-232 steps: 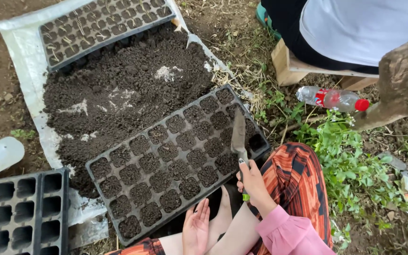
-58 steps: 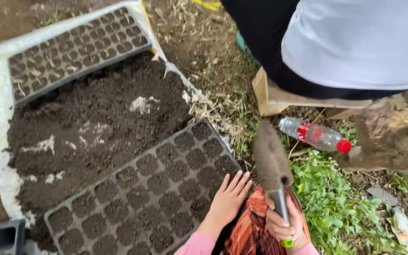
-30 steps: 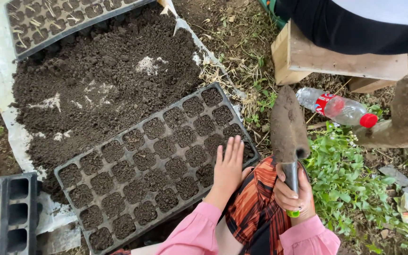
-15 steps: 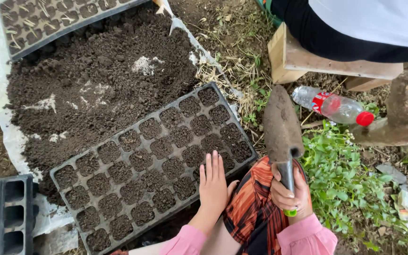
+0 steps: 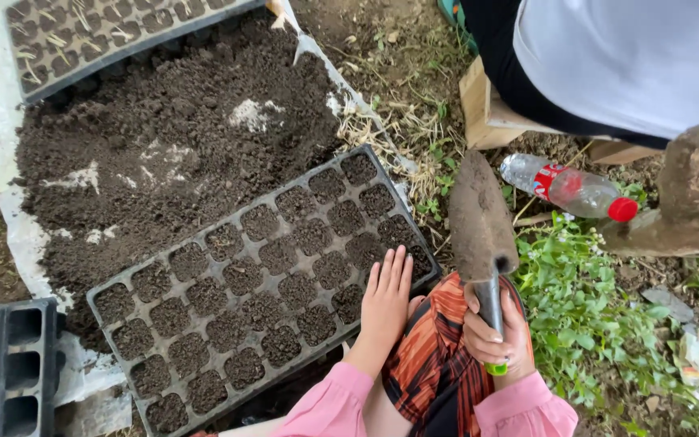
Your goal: Filling plastic seedling trays with soil using a hand trowel
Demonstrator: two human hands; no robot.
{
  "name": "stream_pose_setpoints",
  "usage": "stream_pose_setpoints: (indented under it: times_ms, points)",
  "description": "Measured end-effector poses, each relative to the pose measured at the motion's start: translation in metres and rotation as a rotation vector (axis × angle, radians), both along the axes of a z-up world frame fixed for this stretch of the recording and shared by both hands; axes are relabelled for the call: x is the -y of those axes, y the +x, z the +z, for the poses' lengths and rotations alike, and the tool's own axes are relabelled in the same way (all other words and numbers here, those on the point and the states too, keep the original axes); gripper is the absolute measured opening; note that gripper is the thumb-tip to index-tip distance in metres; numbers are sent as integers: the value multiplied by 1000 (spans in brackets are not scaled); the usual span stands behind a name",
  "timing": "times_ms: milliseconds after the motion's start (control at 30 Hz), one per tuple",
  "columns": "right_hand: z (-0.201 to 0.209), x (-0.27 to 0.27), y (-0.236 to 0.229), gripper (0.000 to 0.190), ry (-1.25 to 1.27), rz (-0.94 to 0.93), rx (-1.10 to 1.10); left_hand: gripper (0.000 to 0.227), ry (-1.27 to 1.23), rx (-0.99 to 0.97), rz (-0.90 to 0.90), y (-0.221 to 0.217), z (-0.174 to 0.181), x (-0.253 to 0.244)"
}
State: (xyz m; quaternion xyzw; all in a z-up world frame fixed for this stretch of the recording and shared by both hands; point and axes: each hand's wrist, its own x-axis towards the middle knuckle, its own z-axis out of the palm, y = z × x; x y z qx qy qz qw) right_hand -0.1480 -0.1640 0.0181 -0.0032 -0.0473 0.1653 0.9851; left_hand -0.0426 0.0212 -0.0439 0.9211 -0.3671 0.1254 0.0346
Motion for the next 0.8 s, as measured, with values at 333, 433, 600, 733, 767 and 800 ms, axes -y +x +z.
stream_pose_setpoints:
  times_ms: [333, 433, 600, 733, 767, 800]
  points:
    - [29, -24, 12, 43, -285, -46, -291, 69, -153, -67, 168, 11, 49, -27]
    - [32, -54, 20, 37, -638, -135, -535, 67, -162, -172, 339, -4, 73, -78]
    - [41, -121, 34, 19, -1213, -456, -888, 77, -2, -116, 602, -50, 61, -198]
    - [33, -136, 44, 18, -1225, -417, -918, 79, 213, 7, 782, -83, 64, -297]
    - [38, -146, 48, 17, -1254, -343, -932, 80, 11, 27, 802, -86, 76, -314]
    - [43, -156, 53, 17, -1283, -269, -945, 81, -191, 49, 816, -89, 87, -332]
